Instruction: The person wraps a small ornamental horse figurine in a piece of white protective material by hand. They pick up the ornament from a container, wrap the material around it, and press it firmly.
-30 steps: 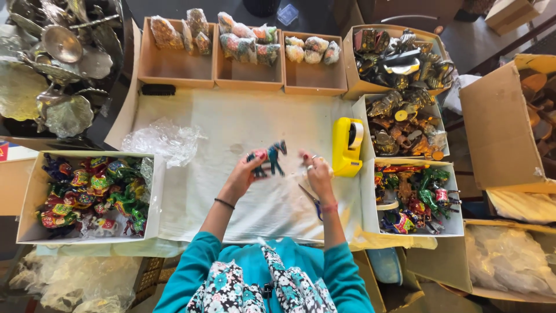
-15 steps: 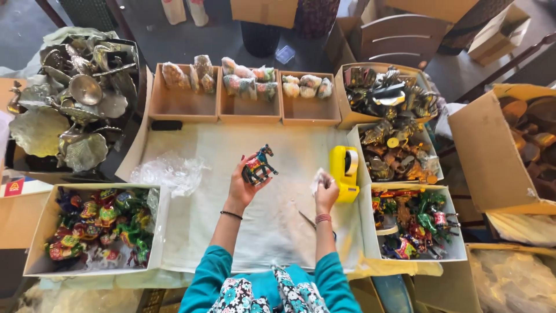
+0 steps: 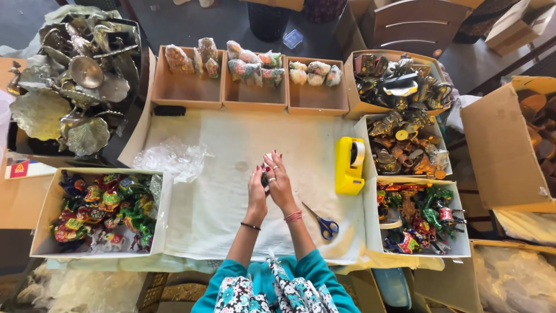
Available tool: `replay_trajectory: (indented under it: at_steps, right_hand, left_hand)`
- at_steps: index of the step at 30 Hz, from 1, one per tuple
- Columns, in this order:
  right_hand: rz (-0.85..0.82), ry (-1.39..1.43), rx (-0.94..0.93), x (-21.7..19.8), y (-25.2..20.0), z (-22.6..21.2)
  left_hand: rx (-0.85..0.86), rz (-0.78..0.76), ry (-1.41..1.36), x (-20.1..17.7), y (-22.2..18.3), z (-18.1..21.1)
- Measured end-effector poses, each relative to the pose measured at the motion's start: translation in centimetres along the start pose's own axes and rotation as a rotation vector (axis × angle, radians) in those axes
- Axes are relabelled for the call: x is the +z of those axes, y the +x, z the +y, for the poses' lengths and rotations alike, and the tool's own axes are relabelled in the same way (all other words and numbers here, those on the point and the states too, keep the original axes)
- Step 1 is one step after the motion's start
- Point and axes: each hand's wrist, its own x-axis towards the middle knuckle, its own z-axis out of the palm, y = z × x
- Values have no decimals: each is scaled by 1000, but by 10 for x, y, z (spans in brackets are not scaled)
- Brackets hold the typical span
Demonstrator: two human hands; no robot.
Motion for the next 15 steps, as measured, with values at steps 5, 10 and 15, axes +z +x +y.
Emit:
replay_trajectory:
  at_steps: [5,10,15]
  right_hand:
    - [-36,59,-39,20,2,-64]
    - [-44,20,-73,15,21,-58]
    - [0,184,52,-2,29,-15]
  left_hand:
    - [220,-226,-282,-14,52,22]
    - [345,-154,-186,-26,50,-7]
    - [330,-94,28,3,36,-13]
